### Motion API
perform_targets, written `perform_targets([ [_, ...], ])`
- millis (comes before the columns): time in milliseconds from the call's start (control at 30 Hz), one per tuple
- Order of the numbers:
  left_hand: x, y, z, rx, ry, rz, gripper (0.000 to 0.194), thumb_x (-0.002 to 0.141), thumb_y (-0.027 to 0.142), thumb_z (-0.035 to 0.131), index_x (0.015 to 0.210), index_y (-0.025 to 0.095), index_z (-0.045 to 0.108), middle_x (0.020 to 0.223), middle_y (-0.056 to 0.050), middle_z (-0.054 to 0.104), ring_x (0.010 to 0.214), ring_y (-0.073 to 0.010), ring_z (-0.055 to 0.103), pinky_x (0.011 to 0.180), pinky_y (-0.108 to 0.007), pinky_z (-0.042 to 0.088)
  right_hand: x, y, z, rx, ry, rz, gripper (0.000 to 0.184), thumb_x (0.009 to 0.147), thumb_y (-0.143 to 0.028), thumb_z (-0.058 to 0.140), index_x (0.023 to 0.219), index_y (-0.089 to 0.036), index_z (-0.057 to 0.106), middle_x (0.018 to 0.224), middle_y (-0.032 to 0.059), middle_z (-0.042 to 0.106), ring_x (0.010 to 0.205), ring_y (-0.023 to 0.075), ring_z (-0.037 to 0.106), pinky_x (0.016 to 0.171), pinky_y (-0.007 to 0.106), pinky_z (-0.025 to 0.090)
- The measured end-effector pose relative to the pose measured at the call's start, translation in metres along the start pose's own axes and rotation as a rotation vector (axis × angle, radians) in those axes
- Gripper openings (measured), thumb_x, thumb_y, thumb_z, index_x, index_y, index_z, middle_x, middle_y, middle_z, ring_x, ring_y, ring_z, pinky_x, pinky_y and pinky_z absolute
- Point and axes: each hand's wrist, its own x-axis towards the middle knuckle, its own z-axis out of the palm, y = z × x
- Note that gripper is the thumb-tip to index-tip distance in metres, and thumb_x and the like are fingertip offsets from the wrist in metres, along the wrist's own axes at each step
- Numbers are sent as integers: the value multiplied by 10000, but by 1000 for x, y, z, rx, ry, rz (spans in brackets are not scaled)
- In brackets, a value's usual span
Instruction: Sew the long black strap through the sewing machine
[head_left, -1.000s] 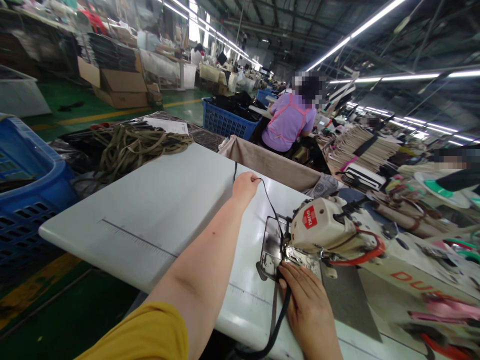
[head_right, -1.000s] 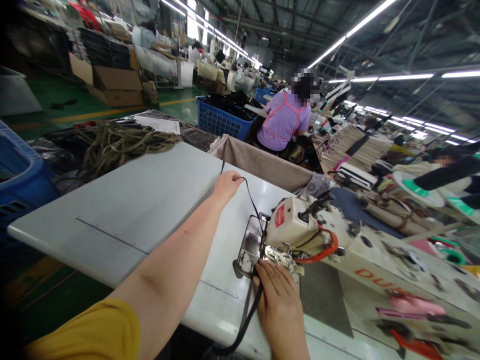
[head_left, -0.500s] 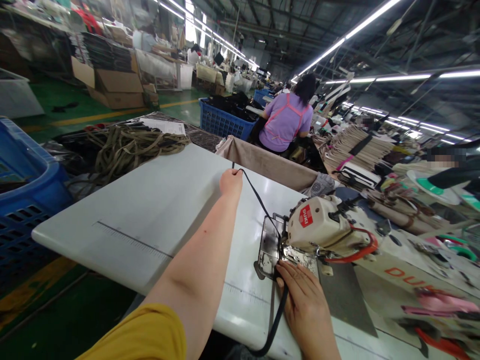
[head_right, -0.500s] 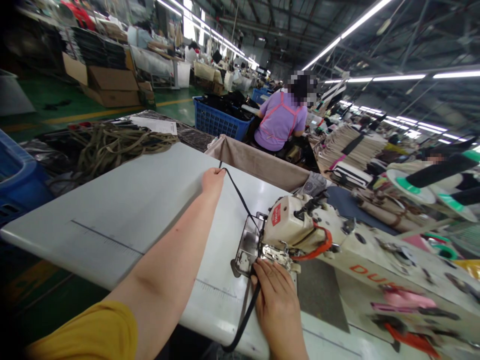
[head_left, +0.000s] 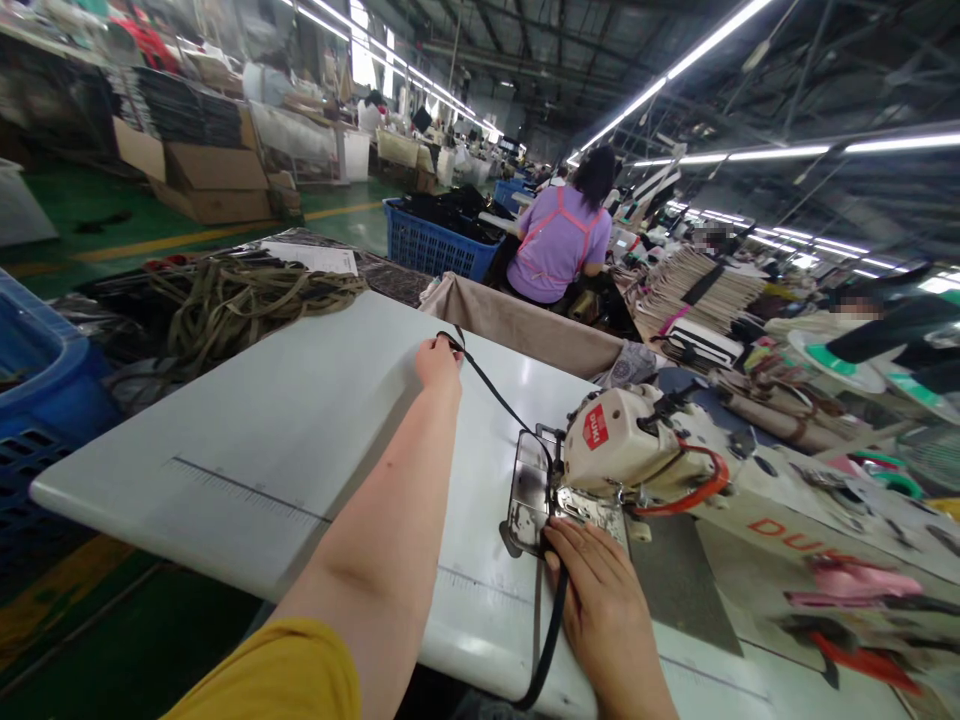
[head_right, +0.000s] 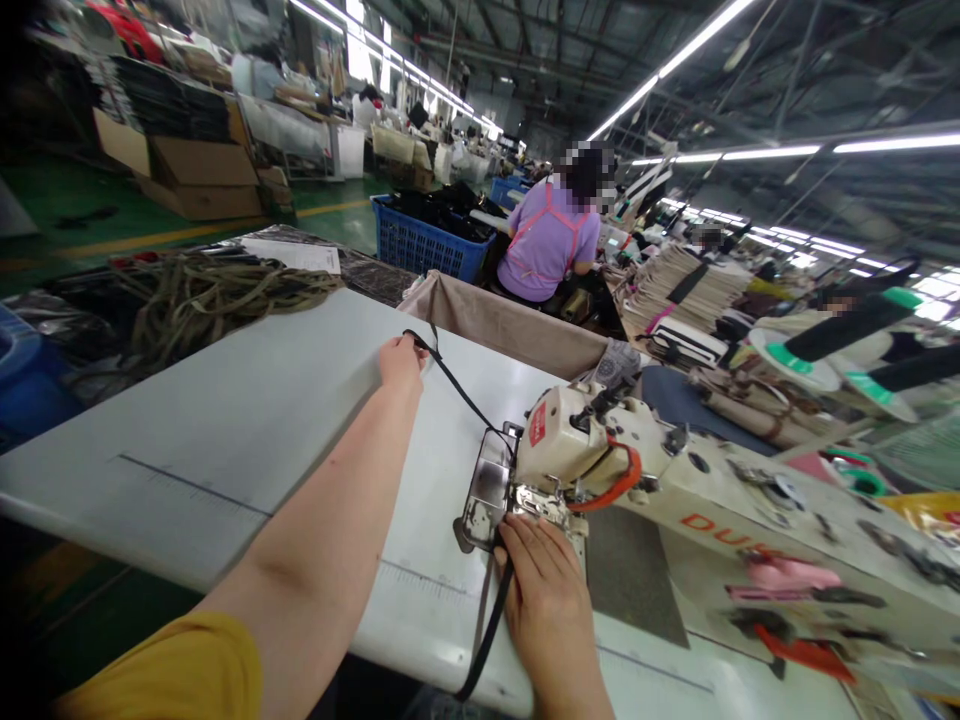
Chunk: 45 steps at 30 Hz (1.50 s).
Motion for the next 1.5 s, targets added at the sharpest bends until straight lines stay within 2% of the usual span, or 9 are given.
perform_targets([
  [100,-4,8,-1,-8,120,-17,137,1001,140,521,1094,142,621,1152,-149,696,943,-182,761,830,-299,589,0,0,0,1,-1,5,293,1097,-231,557,1354,-200,695,1278,112,780,1154,238,761,1125,457,555],
  [233,-20,12,-3,380,207,180,451,848,32,665,1289,114,614,1514,-264,505,1387,-316,592,1136,-456,494,2,-1,-1,9,6,0,282,1098,-230,563,1343,-194,697,1281,101,781,1161,242,757,1117,459,555],
  [300,-33,8,2,652,-29,398,426,837,34,663,1243,161,679,1466,-197,587,1415,-307,561,1218,-457,426,3,-2,-1,15,11,0,272,1099,-229,564,1330,-194,702,1280,95,782,1157,242,757,1112,460,553],
  [467,-71,-21,20,947,-1151,860,417,887,176,736,1297,250,740,1395,-63,715,1363,-230,607,1235,-350,405,3,-2,-1,22,7,10,267,1101,-220,560,1325,-187,701,1293,93,777,1166,239,751,1125,457,535],
  [500,-78,-27,22,993,-1280,903,459,882,236,775,1339,262,732,1420,-61,708,1375,-239,602,1222,-355,417,2,-2,-1,22,7,11,267,1099,-218,562,1325,-187,702,1293,93,776,1166,238,751,1126,457,534],
  [567,-86,-34,24,1112,-1395,943,465,882,323,802,1342,293,746,1408,-58,715,1356,-262,620,1159,-374,467,2,-1,0,25,7,12,267,1095,-215,570,1325,-190,703,1294,92,776,1161,238,753,1125,459,535],
  [700,-89,-30,22,1296,-1315,976,236,945,330,718,1147,284,831,1204,-71,780,1204,-272,688,998,-358,526,2,-1,0,29,16,6,262,1097,-212,567,1322,-190,699,1282,90,782,1152,238,756,1111,464,543],
  [867,-78,-17,19,1348,-1087,946,204,976,303,673,1080,283,847,1124,-71,793,1133,-256,691,964,-344,515,2,-2,0,19,10,-3,261,1106,-218,552,1321,-184,696,1274,93,785,1151,238,756,1115,462,541],
  [1500,-55,-2,7,1041,-631,645,117,976,258,692,980,236,807,1106,-60,778,1070,-226,697,960,-316,518,2,-4,-3,53,-23,59,294,1085,-223,585,1349,-213,713,1289,92,782,1185,230,753,1159,461,534],
])
